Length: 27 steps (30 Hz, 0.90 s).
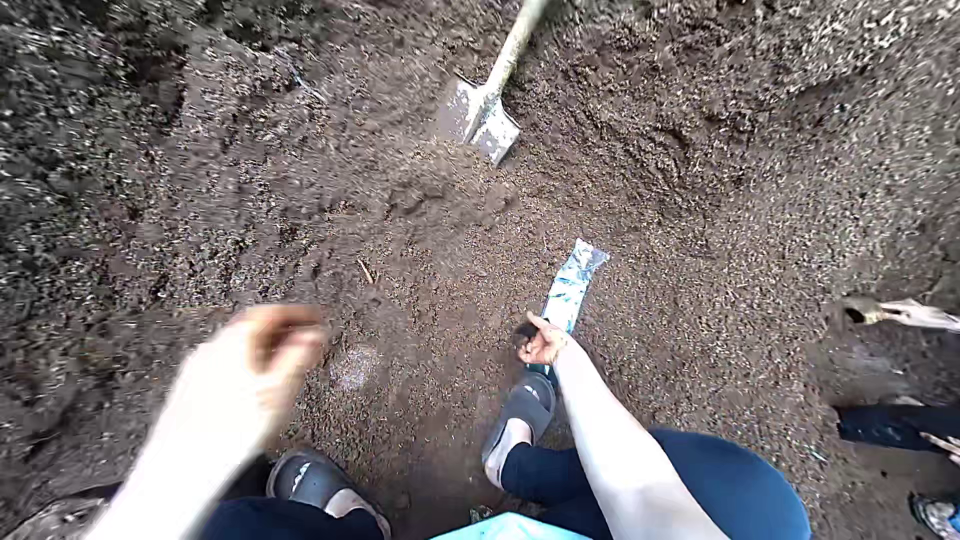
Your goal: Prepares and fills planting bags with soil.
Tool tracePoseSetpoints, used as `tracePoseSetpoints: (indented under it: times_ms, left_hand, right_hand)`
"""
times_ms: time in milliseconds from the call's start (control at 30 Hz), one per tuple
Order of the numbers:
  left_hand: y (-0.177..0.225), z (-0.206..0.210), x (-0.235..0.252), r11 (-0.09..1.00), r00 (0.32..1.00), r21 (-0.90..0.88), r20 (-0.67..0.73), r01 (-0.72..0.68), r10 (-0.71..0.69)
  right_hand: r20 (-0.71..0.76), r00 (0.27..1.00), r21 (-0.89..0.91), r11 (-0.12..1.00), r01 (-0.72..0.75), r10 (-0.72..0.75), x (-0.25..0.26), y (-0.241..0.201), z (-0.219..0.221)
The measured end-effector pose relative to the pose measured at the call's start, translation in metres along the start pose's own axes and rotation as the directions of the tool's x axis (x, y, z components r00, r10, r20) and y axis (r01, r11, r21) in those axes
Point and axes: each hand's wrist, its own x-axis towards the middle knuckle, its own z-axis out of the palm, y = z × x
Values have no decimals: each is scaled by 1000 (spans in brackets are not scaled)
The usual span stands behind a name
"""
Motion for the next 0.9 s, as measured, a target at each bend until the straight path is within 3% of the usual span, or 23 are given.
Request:
tracePoseSetpoints:
  times_ms: [33, 100, 167, 233, 300, 367, 467, 567, 633, 700, 767, 800, 833, 867, 900]
  left_hand:
    - [28, 25, 13, 997, 985, -47, 163, 69, -60]
    - [45, 73, 35, 973, 906, -138, 406, 188, -117]
    - [41, 108, 42, 942, 877, -231, 467, 244, -113]
    - [35, 124, 41, 930, 920, -312, 386, 196, -64]
    - [29, 128, 44, 908, 982, -412, 190, 80, 0]
    - [25, 117, 53, 918, 999, -395, 24, 35, -27]
    - [26, 96, 57, 931, 995, -353, 2, 93, -99]
    - [20, 86, 57, 911, 988, -388, -12, 140, -157]
    - [12, 76, 57, 876, 976, -440, 7, 200, -219]
    - [3, 62, 54, 842, 964, -478, 44, 249, -261]
    - [-10, 56, 56, 832, 956, -478, 62, 281, -287]
    - [-17, 57, 58, 831, 952, -473, 73, 294, -296]
    - [-25, 60, 62, 833, 952, -464, 92, 300, -292]
    - [-31, 66, 65, 823, 953, -482, 104, 299, -285]
    - [-34, 73, 68, 806, 953, -511, 122, 300, -277]
  right_hand:
    - [64, 998, 15, 1000, 9, -10, -13, 0, 23]
    - [164, 983, -12, 996, 88, -85, -41, 5, 70]
    - [309, 939, -53, 983, 175, -150, -70, 14, 108]
    - [468, 858, -23, 967, 252, -213, -90, 27, 141]
    - [631, 741, -8, 954, 301, -229, -100, 38, 164]
    - [760, 608, 41, 950, 311, -232, -93, 43, 179]
    - [826, 501, 153, 958, 242, -259, -90, 50, 195]
    - [814, 525, 85, 945, 316, -249, -114, 56, 210]
    - [716, 681, -217, 879, 425, -153, -128, 55, 211]
    - [594, 794, -593, 595, 542, -130, -131, 48, 201]
    - [524, 828, -784, 267, 560, -197, -133, 38, 190]
    - [510, 817, -810, 170, 562, -270, -138, 36, 189]
    - [515, 788, -803, 133, 581, -337, -145, 36, 191]
    - [522, 761, -771, 168, 614, -384, -152, 39, 196]
    - [526, 751, -715, 271, 645, -400, -156, 43, 202]
